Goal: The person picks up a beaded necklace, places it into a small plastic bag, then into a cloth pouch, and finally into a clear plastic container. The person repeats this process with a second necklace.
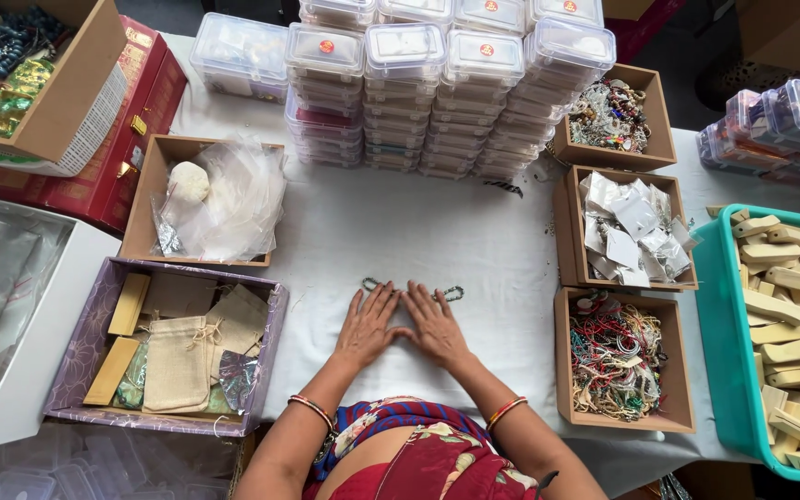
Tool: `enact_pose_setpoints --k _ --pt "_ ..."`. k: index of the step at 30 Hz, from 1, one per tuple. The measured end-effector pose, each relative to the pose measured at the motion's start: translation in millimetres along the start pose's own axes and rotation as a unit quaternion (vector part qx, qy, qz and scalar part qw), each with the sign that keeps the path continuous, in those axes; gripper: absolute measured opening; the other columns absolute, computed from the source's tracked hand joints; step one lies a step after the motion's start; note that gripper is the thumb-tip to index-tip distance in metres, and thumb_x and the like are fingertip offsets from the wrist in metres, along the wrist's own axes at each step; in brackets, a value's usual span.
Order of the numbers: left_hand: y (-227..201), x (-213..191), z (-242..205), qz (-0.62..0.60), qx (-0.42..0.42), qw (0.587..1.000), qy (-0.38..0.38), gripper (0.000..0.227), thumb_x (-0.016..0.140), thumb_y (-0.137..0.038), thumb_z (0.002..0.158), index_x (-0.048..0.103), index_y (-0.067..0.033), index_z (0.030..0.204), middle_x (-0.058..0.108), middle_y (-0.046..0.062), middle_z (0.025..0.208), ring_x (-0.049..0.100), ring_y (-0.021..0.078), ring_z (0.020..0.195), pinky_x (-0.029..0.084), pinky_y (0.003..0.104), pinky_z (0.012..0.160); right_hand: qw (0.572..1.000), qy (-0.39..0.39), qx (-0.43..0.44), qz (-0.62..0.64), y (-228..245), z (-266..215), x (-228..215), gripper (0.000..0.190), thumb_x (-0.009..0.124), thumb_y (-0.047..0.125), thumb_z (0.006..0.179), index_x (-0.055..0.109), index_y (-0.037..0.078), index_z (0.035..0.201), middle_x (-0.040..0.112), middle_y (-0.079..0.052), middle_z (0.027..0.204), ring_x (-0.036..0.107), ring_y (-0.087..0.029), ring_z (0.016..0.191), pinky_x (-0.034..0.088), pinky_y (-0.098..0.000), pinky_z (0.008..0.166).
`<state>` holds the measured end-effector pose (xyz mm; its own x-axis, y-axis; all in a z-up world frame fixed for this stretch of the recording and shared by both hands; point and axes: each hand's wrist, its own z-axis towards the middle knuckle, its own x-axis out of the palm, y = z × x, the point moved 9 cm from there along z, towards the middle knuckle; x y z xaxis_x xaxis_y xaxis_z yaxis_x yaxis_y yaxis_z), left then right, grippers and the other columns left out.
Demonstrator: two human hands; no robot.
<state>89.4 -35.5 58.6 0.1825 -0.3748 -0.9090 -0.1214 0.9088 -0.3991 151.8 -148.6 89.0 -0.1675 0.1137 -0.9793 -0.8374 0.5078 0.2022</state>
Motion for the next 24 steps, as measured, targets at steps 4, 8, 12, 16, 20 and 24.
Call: enact_pose_setpoints --k 4,8,12,16,20,24 --pt "3 11 -14 0.102 0.036 0.994 -0.009 0.083 0.03 -0.071 0.095 0.026 -0.0189 0.159 0.021 -0.001 0.167 0.015 0.0156 0.153 0.003 0.049 0.125 0.999 0.024 0.017 -0.033 -20 -10 21 0.082 0.041 0.061 0.098 0.019 0.012 0.159 0.013 -0.008 0.168 0.012 -0.024 0.153 0.004 -0.0483 0.122" --pt "4 5 -18 0.112 0.037 0.993 0.008 0.08 0.029 -0.07 0.097 0.025 -0.0199 0.16 0.021 -0.003 0.169 0.016 0.0136 0.154 0.002 0.049 0.127 0.995 -0.05 0.063 -0.055 -75 -28 18 0.068 0.046 0.049 0.102 0.032 0.018 0.161 0.025 -0.007 0.169 0.022 -0.024 0.155 0.01 -0.0503 0.125" --pt "1 0 -16 0.069 0.026 0.997 0.001 0.075 0.034 -0.067 0.098 0.035 -0.0198 0.156 0.029 -0.001 0.164 0.02 0.0173 0.153 0.004 0.05 0.126 0.981 -0.143 0.128 -0.029 -108 -37 -13 0.035 0.059 0.034 0.101 0.065 0.024 0.134 0.061 -0.001 0.139 0.054 -0.02 0.131 0.027 -0.0508 0.119" --pt "4 -7 -4 0.041 -0.057 0.994 0.088 0.051 0.046 -0.055 0.104 0.056 -0.02 0.14 0.036 0.001 0.16 0.023 0.0205 0.155 0.007 0.058 0.128 0.949 -0.059 0.298 0.079 -124 -28 -30 0.019 0.073 0.035 0.092 0.077 0.018 0.098 0.07 0.001 0.104 0.066 -0.02 0.095 0.039 -0.0426 0.103" --pt "7 -33 10 0.042 -0.101 0.993 0.049 0.033 0.056 -0.045 0.104 0.063 -0.0164 0.118 0.033 0.004 0.166 0.022 0.0237 0.158 0.013 0.057 0.127 0.93 0.023 0.334 0.148 -131 -26 -10 0.02 0.075 0.031 0.092 0.074 0.012 0.094 0.07 -0.002 0.1 0.066 -0.022 0.09 0.038 -0.0408 0.099" --pt "7 -21 9 0.128 -0.084 0.988 0.011 0.033 0.059 -0.026 0.097 0.061 -0.0187 0.129 0.033 0.009 0.167 0.022 0.0253 0.156 0.015 0.053 0.126 0.911 -0.16 0.345 0.163 -134 -38 -9 0.017 0.068 0.021 0.094 0.069 0.011 0.107 0.064 -0.006 0.111 0.062 -0.024 0.102 0.04 -0.0439 0.095"
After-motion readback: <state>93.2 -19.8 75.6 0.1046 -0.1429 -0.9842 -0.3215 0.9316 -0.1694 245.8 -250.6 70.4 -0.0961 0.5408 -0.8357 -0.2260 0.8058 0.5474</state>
